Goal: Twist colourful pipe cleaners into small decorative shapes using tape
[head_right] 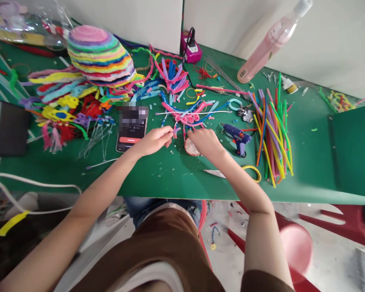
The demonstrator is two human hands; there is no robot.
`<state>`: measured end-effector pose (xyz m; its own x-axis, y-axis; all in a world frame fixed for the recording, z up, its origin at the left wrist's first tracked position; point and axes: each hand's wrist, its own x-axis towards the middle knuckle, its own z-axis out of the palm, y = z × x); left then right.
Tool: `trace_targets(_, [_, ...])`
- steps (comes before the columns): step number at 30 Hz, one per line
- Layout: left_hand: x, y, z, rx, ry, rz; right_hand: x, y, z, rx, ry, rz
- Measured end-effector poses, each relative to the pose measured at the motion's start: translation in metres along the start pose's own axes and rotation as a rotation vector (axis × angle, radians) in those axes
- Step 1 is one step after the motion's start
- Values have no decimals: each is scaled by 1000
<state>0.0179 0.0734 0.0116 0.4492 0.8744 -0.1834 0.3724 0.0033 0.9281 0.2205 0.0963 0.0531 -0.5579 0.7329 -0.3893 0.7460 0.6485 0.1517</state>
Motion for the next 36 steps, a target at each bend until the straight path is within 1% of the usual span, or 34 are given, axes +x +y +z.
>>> trace_targets(7, [0,0,0,-5,-2,-1,3,-3,0,-10,36,27])
trace_targets(12, [0,-1,1,-9,-10,-7,3,-6,-3,5,-5,24])
trace_targets(16, [0,0,1,-2,-15,-9,7,-8,-1,8,1,-6])
trace_targets(19, [0,0,1,8,-9,-10,7,-4,-1,23,2,-17])
trace_targets(21, [-1,1,2,-3,-15,-8,3,2,0,76,30,12])
trace_targets(23, [-3,2,2,-30,-22,10,-3,8,2,247,139,54])
trace_targets(25, [-6,5,4,-51,-14,46,-10,9,9,580,348,66])
trace_targets(28, [-11,13,7,-57,-3,107,-12,-6,25,1161,739,99])
trace_targets(29, [-12,16,8,-53,-6,132,-11,-14,30,1296,837,101])
trace_targets(30, [-14,19,8,-48,-1,165,-8,-22,34,1402,905,95])
trace_targets(32, [-16,24,10,-30,34,230,-1,-35,40,1557,969,73])
trace_targets(34, [-18,27,10,-32,56,261,4,-42,43,1641,974,53])
trace_targets(36, [-19,28,10,-40,52,257,7,-44,44,1674,955,57])
